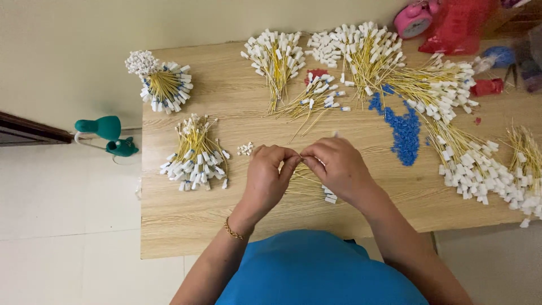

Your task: Assembling small electrical components by sliding white tubes onto thin wire leads.

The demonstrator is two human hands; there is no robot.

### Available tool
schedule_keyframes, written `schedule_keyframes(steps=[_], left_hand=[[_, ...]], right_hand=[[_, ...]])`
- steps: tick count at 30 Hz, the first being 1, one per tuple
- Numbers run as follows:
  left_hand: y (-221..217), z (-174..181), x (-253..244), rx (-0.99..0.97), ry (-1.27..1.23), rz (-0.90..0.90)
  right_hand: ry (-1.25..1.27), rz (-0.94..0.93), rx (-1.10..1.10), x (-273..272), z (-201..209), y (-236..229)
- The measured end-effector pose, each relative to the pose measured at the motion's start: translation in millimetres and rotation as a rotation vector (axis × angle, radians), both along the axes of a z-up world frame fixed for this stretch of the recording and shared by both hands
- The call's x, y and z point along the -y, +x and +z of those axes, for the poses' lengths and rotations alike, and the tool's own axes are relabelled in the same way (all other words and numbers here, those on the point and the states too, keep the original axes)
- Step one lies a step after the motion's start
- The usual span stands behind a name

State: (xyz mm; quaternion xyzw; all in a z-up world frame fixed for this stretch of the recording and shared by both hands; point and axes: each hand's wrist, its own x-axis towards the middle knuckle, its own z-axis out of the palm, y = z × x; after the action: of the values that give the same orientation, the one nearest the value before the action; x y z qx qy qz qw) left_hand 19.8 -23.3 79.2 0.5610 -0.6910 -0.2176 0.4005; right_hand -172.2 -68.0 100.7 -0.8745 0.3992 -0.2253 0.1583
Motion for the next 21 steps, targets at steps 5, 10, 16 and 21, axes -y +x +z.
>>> schedule_keyframes(steps=[5,10,16,21], left_hand=[[-0.5,-25.2,-3.2,-0.411,0.292,0.045],[2.0,-46.0,-1.1,-0.883,0.496,0.023],[1.8,-45.2,-1.1,-0.957,0.528,-0.009],[1.0,-49.7,-1.7,-0.906,0.497,-0.053]], right_hand=[[0.439,-0.104,0.099,-0.3,9.3,3.8],[0.639,-0.212,0.261,-1.4,15.6,3.2],[0.621,-0.225,0.249,-0.1,8.5,-0.5],[0.661,-0.220,0.293,-1.7,10.3,0.2]])
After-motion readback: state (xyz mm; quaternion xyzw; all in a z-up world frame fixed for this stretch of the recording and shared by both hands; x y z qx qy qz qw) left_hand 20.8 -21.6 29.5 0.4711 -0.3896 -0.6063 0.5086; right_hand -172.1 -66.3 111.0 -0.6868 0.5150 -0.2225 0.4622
